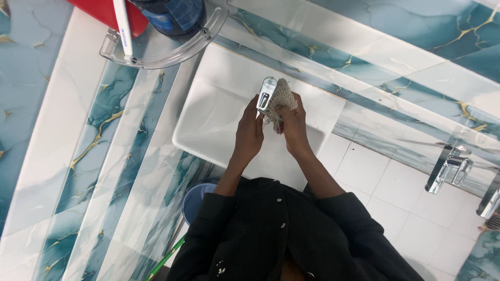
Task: The person cleans a sink and several faucets by hand using a small cloth, first wiping the interior of the sink and then scrubbing the handles and base of each faucet.
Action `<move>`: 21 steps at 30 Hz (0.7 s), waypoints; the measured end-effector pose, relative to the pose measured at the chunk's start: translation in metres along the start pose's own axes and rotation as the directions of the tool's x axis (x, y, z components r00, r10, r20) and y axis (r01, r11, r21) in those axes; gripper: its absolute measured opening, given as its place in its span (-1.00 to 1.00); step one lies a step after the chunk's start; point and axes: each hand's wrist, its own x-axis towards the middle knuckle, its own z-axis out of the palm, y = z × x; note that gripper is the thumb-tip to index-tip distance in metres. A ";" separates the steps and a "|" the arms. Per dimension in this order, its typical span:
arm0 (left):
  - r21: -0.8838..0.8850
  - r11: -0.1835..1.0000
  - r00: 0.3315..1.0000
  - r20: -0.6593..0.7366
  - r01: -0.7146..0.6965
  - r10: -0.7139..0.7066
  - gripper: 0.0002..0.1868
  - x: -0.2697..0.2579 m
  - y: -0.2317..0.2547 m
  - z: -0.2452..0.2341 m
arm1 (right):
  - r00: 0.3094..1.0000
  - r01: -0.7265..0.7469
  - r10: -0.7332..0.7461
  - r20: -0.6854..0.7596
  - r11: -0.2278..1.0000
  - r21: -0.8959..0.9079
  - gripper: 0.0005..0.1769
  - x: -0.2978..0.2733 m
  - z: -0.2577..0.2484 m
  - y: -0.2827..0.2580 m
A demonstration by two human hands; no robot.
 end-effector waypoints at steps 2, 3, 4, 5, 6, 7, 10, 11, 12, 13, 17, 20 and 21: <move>0.010 1.000 1.000 0.018 0.019 -0.019 -0.52 -0.002 0.000 0.000 | 1.000 0.012 -0.012 -0.005 0.997 -0.082 -0.54 -0.002 0.005 -0.007; 0.019 0.999 0.999 0.026 0.032 -0.032 -0.52 0.001 0.000 0.000 | 0.999 0.031 -0.032 -0.003 0.985 -0.167 -0.53 0.001 0.007 -0.009; 0.018 1.000 0.999 0.026 0.026 -0.026 -0.52 0.002 0.000 0.000 | 0.999 0.037 -0.039 -0.005 0.985 -0.167 -0.53 0.004 0.006 -0.009; 0.019 1.000 1.000 0.017 0.022 -0.023 -0.51 0.001 0.001 0.000 | 0.997 -0.072 0.068 -0.041 0.992 -0.104 -0.59 0.005 0.004 -0.009; 0.020 1.000 1.000 0.008 0.019 -0.019 -0.51 0.000 0.001 0.000 | 0.982 -0.178 0.175 -0.070 0.983 -0.037 -0.64 0.007 0.003 -0.008; 0.023 1.000 1.000 0.004 0.019 -0.019 -0.51 0.000 0.000 -0.002 | 0.982 -0.178 0.175 -0.066 0.983 -0.037 -0.64 0.004 0.006 -0.005; -0.023 0.999 0.999 -0.004 0.034 -0.034 -0.47 -0.001 -0.001 0.000 | 0.996 0.094 -0.094 -0.009 0.995 0.023 -0.61 -0.003 0.009 0.003; -0.005 0.999 0.999 -0.006 0.037 -0.037 -0.47 -0.001 -0.001 0.002 | 0.990 0.141 -0.141 0.012 0.990 -0.001 -0.66 0.000 0.009 0.005; 0.013 0.999 0.999 -0.008 0.040 -0.040 -0.48 -0.004 -0.002 0.001 | 0.982 0.188 -0.187 0.034 0.982 -0.022 -0.70 0.002 0.008 0.006; 0.015 0.999 0.999 -0.012 0.036 -0.036 -0.48 -0.003 -0.002 0.000 | 0.981 0.192 -0.191 0.037 0.981 -0.020 -0.70 0.008 0.003 0.004; -0.001 1.000 1.000 -0.012 0.027 -0.027 -0.48 -0.004 0.001 -0.001 | 0.995 -0.104 0.103 -0.017 0.993 -0.062 -0.69 0.005 -0.002 -0.001; -0.010 0.998 0.998 0.003 0.055 -0.055 -0.48 -0.002 0.002 -0.001 | 0.982 0.189 -0.182 0.060 0.971 -0.149 -0.60 -0.001 -0.001 -0.006; 0.002 0.998 0.998 0.014 0.060 -0.060 -0.49 -0.001 0.001 -0.001 | 0.931 0.361 -0.338 0.136 0.908 -0.214 -0.56 0.001 -0.001 -0.006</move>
